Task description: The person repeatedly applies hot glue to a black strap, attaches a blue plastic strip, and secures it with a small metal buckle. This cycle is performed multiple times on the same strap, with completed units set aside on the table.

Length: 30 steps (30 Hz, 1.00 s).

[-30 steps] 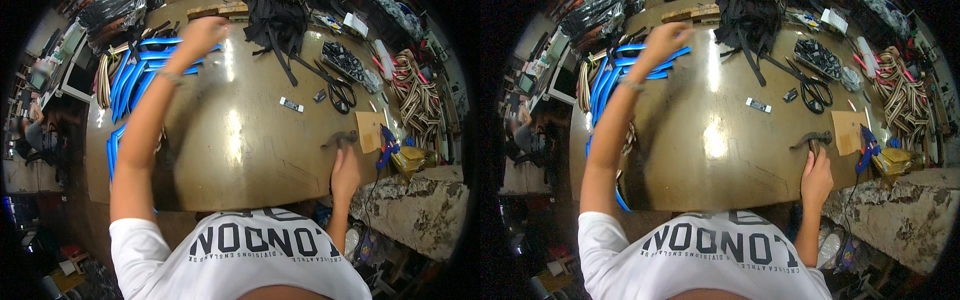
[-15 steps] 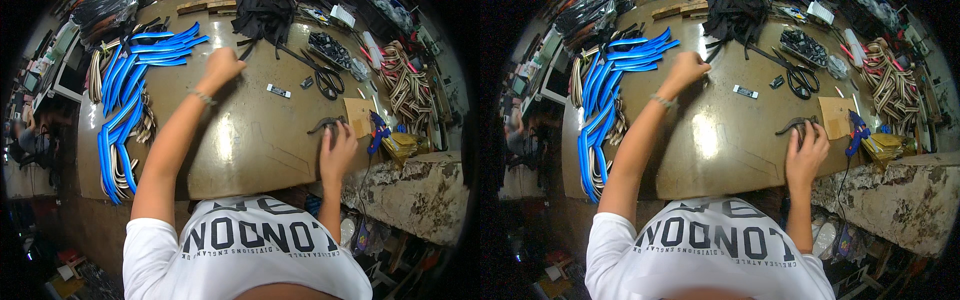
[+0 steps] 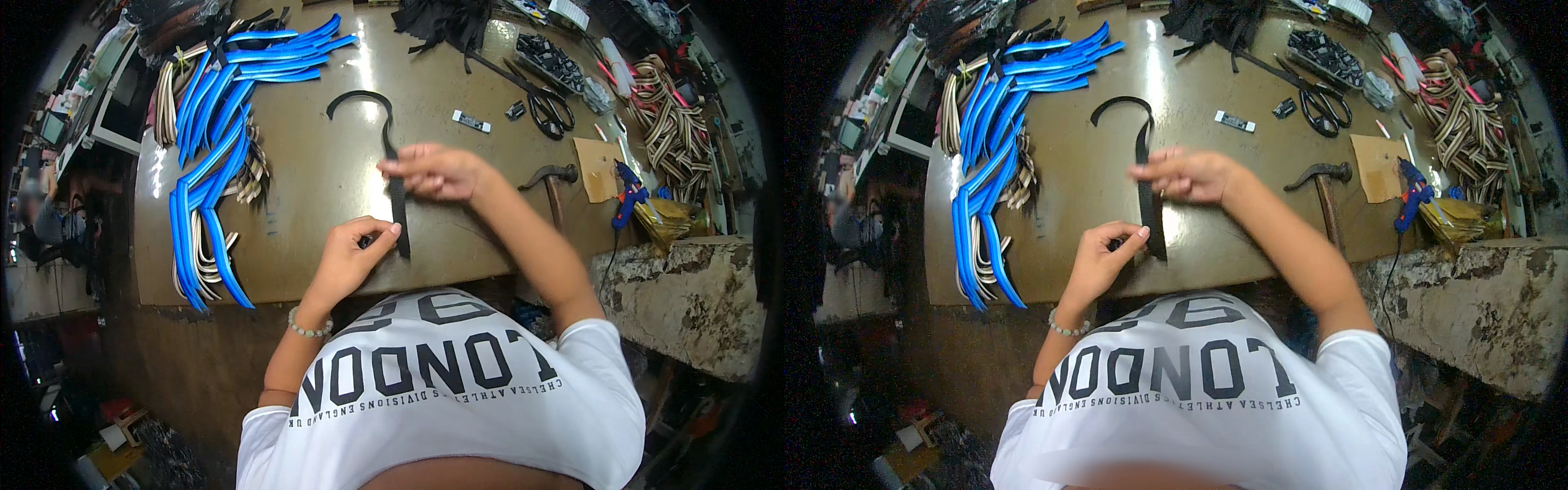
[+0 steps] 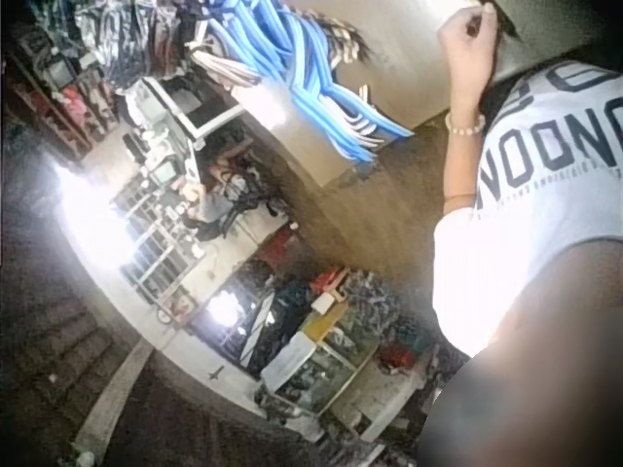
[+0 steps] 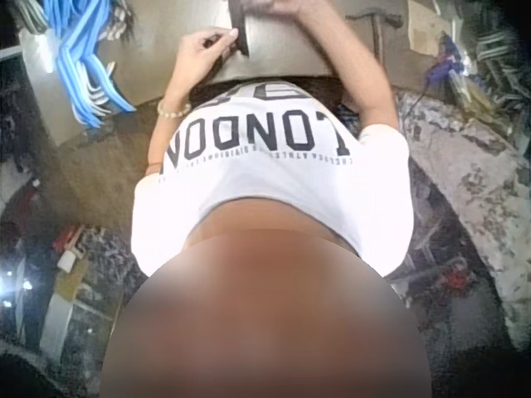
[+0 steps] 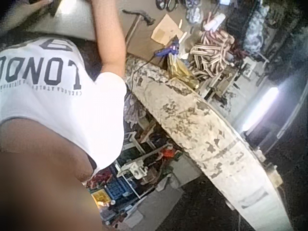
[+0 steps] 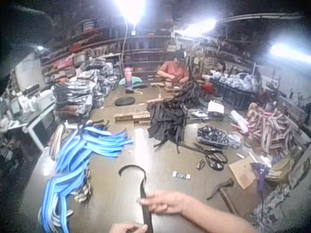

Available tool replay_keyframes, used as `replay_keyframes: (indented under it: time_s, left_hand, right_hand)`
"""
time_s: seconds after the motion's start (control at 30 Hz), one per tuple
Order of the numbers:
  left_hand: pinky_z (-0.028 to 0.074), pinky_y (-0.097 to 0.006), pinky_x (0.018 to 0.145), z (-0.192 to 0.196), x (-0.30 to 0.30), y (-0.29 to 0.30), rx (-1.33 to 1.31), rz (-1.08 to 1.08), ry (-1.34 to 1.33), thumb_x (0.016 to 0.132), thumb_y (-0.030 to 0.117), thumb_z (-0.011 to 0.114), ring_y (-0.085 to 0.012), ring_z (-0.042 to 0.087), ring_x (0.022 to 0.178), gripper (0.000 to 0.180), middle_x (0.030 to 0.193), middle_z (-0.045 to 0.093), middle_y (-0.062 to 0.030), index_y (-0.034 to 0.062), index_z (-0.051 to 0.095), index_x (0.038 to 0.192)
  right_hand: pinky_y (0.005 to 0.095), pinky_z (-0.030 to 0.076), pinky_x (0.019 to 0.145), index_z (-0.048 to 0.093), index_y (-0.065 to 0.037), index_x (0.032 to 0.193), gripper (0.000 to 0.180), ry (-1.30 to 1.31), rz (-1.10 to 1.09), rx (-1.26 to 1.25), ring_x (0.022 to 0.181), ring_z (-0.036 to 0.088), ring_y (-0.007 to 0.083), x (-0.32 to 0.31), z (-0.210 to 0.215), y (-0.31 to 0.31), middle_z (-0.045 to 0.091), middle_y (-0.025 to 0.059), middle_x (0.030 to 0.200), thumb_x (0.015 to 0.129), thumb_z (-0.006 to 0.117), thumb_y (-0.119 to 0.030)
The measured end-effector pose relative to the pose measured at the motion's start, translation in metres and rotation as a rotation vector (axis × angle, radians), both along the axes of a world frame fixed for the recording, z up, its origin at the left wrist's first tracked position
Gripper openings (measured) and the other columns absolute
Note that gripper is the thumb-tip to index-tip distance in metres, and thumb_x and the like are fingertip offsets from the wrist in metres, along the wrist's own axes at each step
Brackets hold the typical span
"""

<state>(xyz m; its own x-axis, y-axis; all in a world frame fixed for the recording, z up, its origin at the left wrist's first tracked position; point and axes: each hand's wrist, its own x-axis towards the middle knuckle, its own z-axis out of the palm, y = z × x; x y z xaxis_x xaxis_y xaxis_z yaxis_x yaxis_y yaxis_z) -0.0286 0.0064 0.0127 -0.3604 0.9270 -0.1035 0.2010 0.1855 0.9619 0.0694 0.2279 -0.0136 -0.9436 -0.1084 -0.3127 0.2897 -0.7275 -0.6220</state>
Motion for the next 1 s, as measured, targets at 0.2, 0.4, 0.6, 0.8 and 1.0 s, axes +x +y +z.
replay_keyframes:
  time_s: [0.2,0.4,0.6,0.8,1.0]
  left_hand:
    - [0.043,-0.030,0.053,-0.010,0.023,-0.022,-0.006,-0.050,0.172,0.085,0.017,0.073,-0.0168,0.053,0.057,0.017,0.069,0.062,-0.0088,0.0015,0.069,0.079]
    - [0.044,-0.033,0.059,-0.026,0.034,-0.023,0.113,0.030,0.699,0.079,0.022,0.077,-0.0204,0.055,0.066,0.012,0.070,0.053,-0.0024,0.0128,0.069,0.081]
    - [0.034,-0.036,0.081,-0.025,0.030,-0.025,0.144,0.027,0.770,0.078,0.026,0.078,-0.0234,0.048,0.084,0.030,0.084,0.049,-0.0035,0.0193,0.072,0.106]
    - [0.031,-0.038,0.085,-0.023,0.023,-0.023,0.112,0.004,0.854,0.079,0.032,0.077,-0.0223,0.045,0.085,0.037,0.085,0.047,-0.0036,0.0246,0.071,0.115]
    - [0.031,-0.039,0.088,-0.029,0.021,-0.023,0.111,-0.016,0.837,0.076,0.036,0.078,-0.0215,0.046,0.085,0.039,0.086,0.047,-0.0030,0.0253,0.073,0.113]
  right_hand:
    - [0.0112,0.042,0.048,0.067,-0.001,0.094,0.026,-0.016,-0.228,0.709,0.056,0.052,0.0002,-0.041,0.034,0.091,0.058,-0.0031,0.069,0.084,0.079,-0.021]
    - [0.0362,0.052,0.070,0.073,-0.001,0.096,0.038,0.145,-0.547,1.765,0.074,0.067,0.0227,-0.092,-0.029,0.121,0.071,0.0123,0.082,0.082,0.075,-0.037]
    - [0.0373,0.051,0.079,0.069,-0.002,0.109,0.044,-0.025,-0.837,1.729,0.087,0.066,0.0317,-0.085,-0.014,0.078,0.070,0.0164,0.097,0.083,0.072,-0.038]
    - [0.0323,0.047,0.084,0.065,0.000,0.092,0.026,-0.361,-1.484,1.469,0.090,0.057,0.0210,0.144,0.021,-0.033,0.062,0.0085,0.093,0.085,0.076,-0.022]
    - [0.0440,0.045,0.088,0.052,0.009,0.113,0.077,-0.927,-1.691,1.776,0.106,0.053,0.0333,0.332,-0.054,0.042,0.050,0.0260,0.120,0.076,0.080,-0.052]
